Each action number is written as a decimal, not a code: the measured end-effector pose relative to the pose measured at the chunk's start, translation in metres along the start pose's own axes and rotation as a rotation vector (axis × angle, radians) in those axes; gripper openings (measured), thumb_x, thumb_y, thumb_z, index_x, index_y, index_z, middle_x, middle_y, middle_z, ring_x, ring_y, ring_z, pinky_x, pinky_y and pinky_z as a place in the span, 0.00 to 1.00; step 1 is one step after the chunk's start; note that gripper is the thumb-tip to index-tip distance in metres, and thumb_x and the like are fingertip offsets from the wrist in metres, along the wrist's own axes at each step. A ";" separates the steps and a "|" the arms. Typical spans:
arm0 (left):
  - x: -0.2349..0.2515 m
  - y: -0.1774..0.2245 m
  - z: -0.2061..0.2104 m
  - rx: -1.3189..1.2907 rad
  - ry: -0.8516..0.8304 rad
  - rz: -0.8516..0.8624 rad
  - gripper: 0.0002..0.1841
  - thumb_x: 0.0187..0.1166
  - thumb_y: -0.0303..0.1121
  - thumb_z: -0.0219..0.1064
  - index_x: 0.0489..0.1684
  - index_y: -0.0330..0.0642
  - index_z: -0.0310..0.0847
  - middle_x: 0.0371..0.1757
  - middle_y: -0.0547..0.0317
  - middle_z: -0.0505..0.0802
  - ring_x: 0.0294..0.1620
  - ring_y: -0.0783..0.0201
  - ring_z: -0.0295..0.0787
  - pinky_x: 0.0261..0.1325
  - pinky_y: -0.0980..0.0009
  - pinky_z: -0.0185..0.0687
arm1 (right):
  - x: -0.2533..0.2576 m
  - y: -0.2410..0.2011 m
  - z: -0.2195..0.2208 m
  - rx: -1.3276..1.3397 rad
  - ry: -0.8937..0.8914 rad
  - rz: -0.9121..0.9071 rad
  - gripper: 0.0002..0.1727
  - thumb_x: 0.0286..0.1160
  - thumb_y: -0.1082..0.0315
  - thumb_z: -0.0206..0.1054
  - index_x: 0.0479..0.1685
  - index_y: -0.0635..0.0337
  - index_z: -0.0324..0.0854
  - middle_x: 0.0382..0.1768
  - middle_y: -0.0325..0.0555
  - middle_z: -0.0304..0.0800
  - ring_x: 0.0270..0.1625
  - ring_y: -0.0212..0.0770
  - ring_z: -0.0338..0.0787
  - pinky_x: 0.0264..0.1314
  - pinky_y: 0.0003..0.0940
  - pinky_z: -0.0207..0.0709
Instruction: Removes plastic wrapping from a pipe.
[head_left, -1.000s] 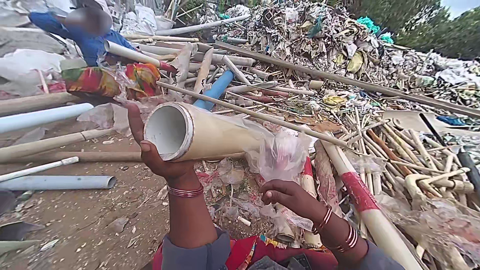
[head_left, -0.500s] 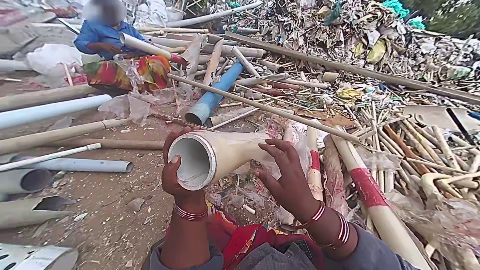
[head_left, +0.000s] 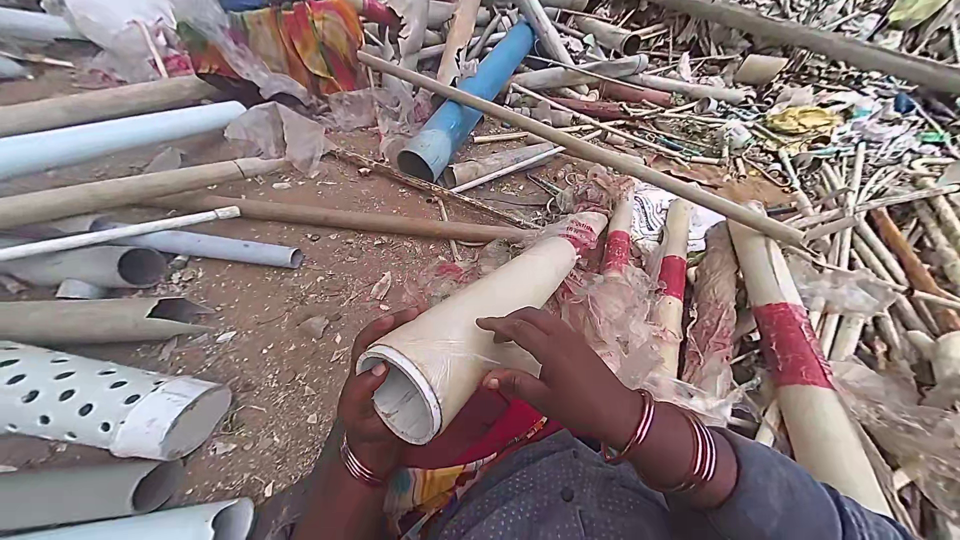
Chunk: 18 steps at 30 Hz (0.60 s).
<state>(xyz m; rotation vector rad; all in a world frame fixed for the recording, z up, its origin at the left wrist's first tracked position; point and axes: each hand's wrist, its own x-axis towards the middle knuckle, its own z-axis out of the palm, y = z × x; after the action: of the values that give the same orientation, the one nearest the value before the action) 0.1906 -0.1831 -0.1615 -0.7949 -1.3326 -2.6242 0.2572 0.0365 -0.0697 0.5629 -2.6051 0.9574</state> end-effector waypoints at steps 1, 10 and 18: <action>-0.005 0.000 -0.001 0.030 -0.006 -0.011 0.19 0.77 0.45 0.63 0.64 0.60 0.87 0.67 0.61 0.92 0.72 0.62 0.86 0.75 0.64 0.80 | -0.002 -0.001 0.004 0.027 -0.013 0.002 0.28 0.75 0.52 0.71 0.68 0.62 0.85 0.47 0.50 0.92 0.51 0.49 0.90 0.56 0.50 0.81; -0.029 0.001 -0.019 0.261 -0.185 -0.035 0.18 0.83 0.50 0.61 0.68 0.66 0.86 0.73 0.68 0.88 0.79 0.63 0.80 0.82 0.61 0.72 | -0.011 -0.001 0.019 0.185 -0.026 -0.029 0.14 0.82 0.57 0.65 0.41 0.60 0.86 0.28 0.40 0.86 0.27 0.26 0.78 0.32 0.18 0.71; -0.040 0.015 -0.029 0.565 -0.538 0.103 0.15 0.86 0.42 0.62 0.66 0.54 0.79 0.72 0.67 0.86 0.81 0.66 0.75 0.88 0.59 0.64 | -0.012 0.014 0.023 -0.048 0.140 -0.079 0.13 0.79 0.59 0.66 0.32 0.56 0.91 0.23 0.38 0.82 0.25 0.30 0.80 0.25 0.24 0.67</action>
<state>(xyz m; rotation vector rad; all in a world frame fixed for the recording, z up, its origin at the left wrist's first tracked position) 0.2178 -0.2208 -0.1839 -1.4521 -1.9538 -1.8456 0.2576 0.0339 -0.0990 0.5610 -2.4560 0.8746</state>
